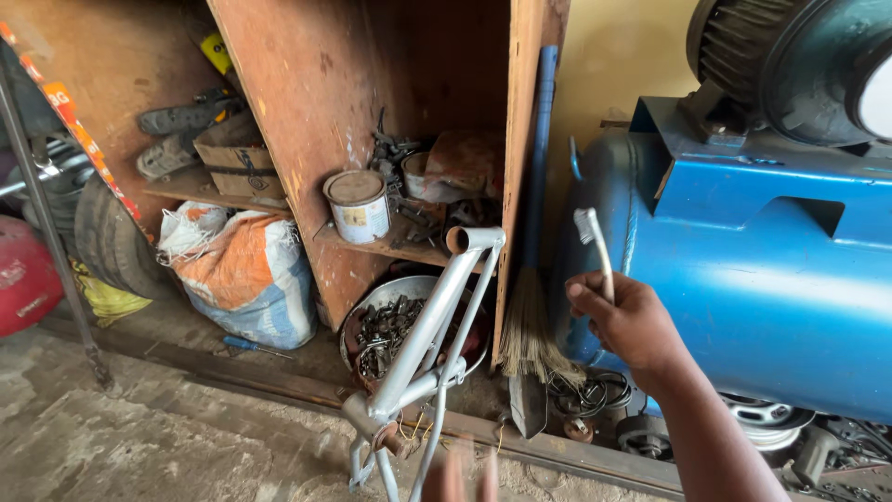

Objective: The person pours liquid from a metal can and a plastic bottle into a small metal cup, and then uses a toothbrush to apply the silver liquid to the joints of a white bicycle frame.

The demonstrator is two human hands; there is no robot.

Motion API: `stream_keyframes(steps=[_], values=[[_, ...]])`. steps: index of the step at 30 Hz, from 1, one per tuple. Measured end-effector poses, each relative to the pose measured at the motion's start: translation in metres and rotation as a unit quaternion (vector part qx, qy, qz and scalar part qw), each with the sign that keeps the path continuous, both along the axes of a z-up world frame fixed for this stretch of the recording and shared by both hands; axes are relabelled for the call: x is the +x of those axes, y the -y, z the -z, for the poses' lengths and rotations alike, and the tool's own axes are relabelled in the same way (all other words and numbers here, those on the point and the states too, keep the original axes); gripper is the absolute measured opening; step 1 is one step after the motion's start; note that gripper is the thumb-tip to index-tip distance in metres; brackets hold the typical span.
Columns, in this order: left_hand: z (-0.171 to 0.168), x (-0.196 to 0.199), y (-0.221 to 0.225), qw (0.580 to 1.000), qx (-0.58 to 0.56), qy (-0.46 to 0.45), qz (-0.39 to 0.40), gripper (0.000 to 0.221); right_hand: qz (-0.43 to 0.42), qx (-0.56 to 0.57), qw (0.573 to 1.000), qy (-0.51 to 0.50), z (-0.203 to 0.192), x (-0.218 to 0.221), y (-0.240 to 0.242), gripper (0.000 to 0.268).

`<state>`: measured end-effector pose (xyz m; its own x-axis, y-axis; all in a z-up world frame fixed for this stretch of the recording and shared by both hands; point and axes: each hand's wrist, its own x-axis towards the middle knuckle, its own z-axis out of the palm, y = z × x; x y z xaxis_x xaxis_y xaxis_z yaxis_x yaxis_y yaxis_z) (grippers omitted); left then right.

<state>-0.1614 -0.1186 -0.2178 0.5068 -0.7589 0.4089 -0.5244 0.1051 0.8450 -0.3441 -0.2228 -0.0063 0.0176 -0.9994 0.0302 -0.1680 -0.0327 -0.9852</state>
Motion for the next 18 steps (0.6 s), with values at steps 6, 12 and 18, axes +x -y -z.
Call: stream_keyframes(steps=[6, 12, 18], values=[[-0.2, 0.04, 0.104, 0.989, -0.049, 0.136, -0.034, 0.032, 0.024, -0.014, 0.995, 0.099, -0.012, -0.022, 0.006, 0.023], [-0.229, 0.057, 0.152, 0.987, 0.143, 0.075, -0.003, 0.035, 0.053, -0.007, 0.988, 0.144, -0.018, -0.032, 0.009, 0.024], [-0.216, 0.06, 0.168, 0.954, 0.166, 0.25, 0.011, 0.057, 0.052, -0.002, 0.989, 0.135, -0.014, -0.028, 0.01, 0.022]])
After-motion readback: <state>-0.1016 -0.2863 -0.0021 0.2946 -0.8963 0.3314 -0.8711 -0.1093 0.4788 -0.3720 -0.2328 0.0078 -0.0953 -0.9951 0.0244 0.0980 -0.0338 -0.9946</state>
